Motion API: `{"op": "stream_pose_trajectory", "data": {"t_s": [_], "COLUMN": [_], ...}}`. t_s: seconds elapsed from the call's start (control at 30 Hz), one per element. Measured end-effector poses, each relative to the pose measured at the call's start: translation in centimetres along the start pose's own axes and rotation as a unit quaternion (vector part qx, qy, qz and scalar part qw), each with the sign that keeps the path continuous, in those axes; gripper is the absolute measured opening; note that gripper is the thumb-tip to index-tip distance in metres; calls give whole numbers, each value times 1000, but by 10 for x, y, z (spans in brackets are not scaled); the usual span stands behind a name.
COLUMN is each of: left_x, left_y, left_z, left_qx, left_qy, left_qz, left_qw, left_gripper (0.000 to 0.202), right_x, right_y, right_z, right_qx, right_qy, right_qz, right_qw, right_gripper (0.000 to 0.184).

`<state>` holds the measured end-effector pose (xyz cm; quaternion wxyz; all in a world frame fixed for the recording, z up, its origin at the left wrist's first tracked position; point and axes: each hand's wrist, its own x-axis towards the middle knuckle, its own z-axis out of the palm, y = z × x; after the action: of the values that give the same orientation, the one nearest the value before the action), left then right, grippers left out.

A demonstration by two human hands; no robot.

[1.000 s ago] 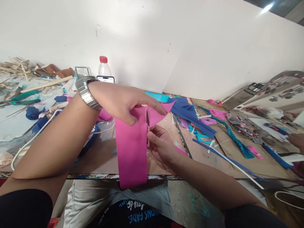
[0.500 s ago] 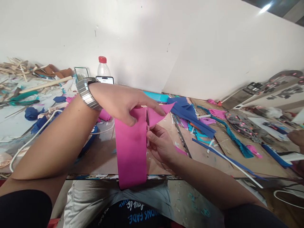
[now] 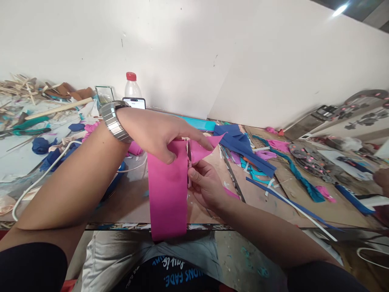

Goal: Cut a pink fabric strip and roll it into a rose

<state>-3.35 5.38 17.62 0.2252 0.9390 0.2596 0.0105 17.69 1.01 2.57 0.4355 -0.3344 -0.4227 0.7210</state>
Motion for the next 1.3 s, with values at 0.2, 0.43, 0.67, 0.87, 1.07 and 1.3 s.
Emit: {"op": "stream_pose_trajectory", "data": {"t_s": [0.2, 0.43, 0.67, 0.87, 1.07, 1.3], "left_x": [2, -2, -23, -43, -46, -44], "left_y": [2, 0, 7, 13, 4, -6], "left_z": [2, -3, -13, -28, -41, -55], "left_qx": [8, 27, 49, 153, 171, 158], "left_qy": [-6, 10, 106, 207, 236, 398], "left_qz": [4, -7, -52, -165, -233, -139], "left_qw": [1000, 1000, 992, 952, 928, 893], "left_gripper": [85, 92, 91, 94, 94, 97], "right_x": [2, 1, -4, -4, 0, 46], "right_y": [0, 0, 0, -21, -40, -58], "right_z": [-3, -2, -8, -12, -7, 3], "right_qx": [-10, -20, -95, -123, -249, -415], "right_qy": [2, -8, -105, -233, -238, -47], "right_qz": [2, 4, 12, -16, -46, -109], "right_qw": [1000, 1000, 990, 965, 938, 902], "right_gripper": [48, 51, 51, 41, 34, 40]}}
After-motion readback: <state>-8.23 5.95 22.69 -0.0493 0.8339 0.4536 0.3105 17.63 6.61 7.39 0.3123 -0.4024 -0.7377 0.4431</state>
